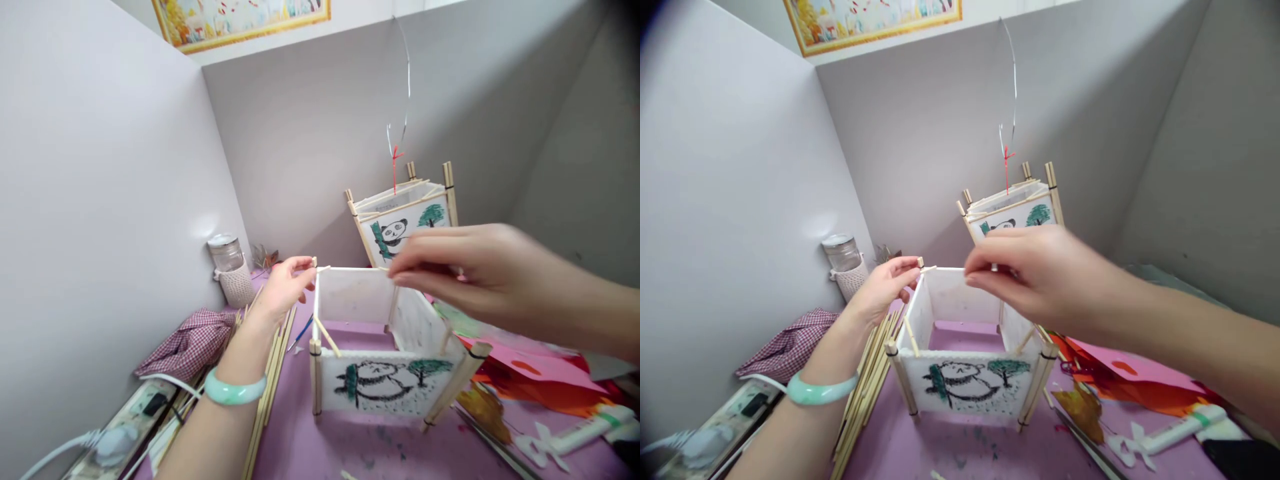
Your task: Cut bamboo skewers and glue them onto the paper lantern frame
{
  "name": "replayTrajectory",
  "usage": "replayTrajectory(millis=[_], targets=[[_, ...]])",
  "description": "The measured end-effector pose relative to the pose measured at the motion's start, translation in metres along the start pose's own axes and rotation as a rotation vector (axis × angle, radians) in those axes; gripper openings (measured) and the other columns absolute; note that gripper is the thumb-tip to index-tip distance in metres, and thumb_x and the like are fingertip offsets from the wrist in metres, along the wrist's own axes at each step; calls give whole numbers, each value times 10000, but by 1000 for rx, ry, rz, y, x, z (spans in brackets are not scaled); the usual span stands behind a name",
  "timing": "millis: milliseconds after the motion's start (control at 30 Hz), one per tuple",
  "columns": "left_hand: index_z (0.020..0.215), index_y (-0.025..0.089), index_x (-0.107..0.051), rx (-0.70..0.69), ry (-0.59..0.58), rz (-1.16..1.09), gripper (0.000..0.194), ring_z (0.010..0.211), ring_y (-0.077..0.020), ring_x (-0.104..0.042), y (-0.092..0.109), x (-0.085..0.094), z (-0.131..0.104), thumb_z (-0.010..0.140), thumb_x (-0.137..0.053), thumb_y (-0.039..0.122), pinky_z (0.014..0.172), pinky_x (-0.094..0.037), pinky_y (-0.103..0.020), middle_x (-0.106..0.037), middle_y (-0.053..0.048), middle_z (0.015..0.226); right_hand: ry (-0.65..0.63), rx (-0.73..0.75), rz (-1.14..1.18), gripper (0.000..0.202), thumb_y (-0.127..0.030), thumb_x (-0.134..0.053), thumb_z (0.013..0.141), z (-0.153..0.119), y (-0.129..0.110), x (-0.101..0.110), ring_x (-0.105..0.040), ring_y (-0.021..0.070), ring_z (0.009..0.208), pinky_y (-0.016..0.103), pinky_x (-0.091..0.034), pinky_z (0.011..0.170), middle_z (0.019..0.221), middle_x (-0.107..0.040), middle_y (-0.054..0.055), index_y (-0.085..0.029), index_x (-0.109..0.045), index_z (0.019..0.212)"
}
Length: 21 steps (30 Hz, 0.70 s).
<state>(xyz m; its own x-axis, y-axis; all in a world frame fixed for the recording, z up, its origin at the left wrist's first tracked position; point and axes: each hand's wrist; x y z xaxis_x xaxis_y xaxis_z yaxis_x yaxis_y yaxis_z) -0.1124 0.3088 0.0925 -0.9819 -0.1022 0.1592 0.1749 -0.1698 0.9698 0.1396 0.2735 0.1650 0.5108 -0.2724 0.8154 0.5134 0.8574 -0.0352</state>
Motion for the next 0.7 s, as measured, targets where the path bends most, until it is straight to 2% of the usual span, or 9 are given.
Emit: replayTrajectory(millis=[100,200,267,400,500,600,700], targets=[[1093,108,-596,-21,-37,-82,341,629,-92,-566,-9,-4,0,779,-653,230,431,-385,-178,-618,-102,1038,-158,64,-27,134,-187,-556,867,45,9,-36,-599,131,711,236,-413,624,856,-668,12,-205,-687,847],[1093,115,-616,-9,-60,-114,332,618,-93,-549,-10,-6,-1,789,-639,248,441,-384,-181,-629,-74,941,-204,50,-115,143,-159,-560,865,65,21,-70,-604,132,740,232,-386,626,902,-666,14,-199,-698,868],[1077,116,-627,20,-48,-132,284,594,-90,-530,-6,-4,-1,812,-588,212,431,-364,-182,-618,-51,853,-200,34,-166,150,-178,-553,880,71,26,-82,-601,132,732,230,-365,609,898,-663,15,-199,-701,882],[1057,110,-633,64,-16,-141,259,588,-88,-517,1,-1,-3,837,-506,160,434,-343,-188,-602,-47,807,-178,43,-208,152,-199,-552,888,79,32,-88,-595,129,717,231,-341,596,888,-662,12,-201,-704,891],[1097,116,-621,19,-82,-99,307,612,-86,-510,2,2,-5,799,-569,171,453,-348,-198,-628,-72,935,-194,64,-195,144,-197,-565,880,81,34,-89,-600,128,730,228,-339,601,890,-662,11,-203,-708,887],[1161,125,-581,-28,-143,-54,433,632,-83,-491,-1,5,-7,741,-657,202,477,-359,-210,-608,-96,1112,-193,89,-192,145,-212,-568,884,81,35,-92,-602,126,730,229,-333,592,895,-660,12,-208,-711,905],[1174,124,-564,-30,-175,-33,495,644,-84,-477,-2,9,-7,710,-697,234,494,-359,-217,-589,-106,1163,-189,125,-220,152,-232,-561,896,81,34,-95,-599,124,711,236,-324,580,894,-657,13,-208,-711,905]])
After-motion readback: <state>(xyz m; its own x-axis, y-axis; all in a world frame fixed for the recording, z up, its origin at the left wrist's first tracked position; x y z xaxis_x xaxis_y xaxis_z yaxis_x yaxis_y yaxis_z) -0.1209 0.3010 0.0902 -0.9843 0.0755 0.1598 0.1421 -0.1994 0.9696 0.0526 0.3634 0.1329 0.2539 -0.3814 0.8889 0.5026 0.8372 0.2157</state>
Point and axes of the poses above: each hand's wrist, its own z-axis towards the middle knuckle, its own x-axis out of the back of the hand, y = z × x
